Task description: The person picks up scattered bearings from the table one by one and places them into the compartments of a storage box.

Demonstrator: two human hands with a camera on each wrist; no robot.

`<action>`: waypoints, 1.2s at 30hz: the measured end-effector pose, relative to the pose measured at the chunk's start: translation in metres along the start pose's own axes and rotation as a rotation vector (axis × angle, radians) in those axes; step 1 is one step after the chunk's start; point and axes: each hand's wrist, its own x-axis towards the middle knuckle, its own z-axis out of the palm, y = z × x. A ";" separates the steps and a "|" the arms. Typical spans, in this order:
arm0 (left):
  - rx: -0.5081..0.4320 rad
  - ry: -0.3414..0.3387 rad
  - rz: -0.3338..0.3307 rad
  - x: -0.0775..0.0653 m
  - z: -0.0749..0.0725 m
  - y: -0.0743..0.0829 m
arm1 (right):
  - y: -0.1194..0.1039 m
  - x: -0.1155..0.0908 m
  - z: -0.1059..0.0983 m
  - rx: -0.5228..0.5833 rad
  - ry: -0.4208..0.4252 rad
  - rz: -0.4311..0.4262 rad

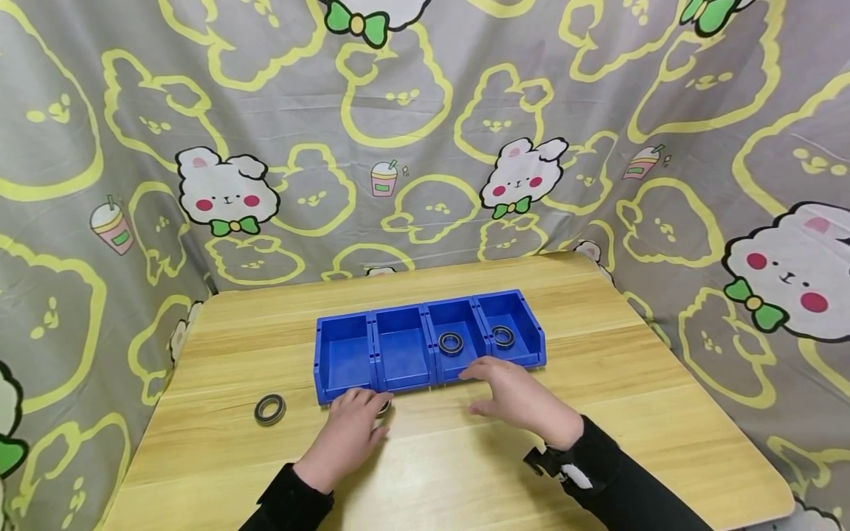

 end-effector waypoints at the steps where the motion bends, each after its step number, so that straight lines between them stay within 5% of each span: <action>1: 0.005 0.009 -0.004 0.000 0.000 0.000 | 0.000 0.000 0.000 0.000 0.001 0.001; 16: 0.044 0.096 -0.047 0.004 0.000 -0.001 | 0.001 0.000 0.001 0.010 -0.006 -0.004; 36: 0.067 0.126 -0.055 0.009 0.004 -0.001 | 0.004 -0.002 0.004 0.030 -0.021 0.003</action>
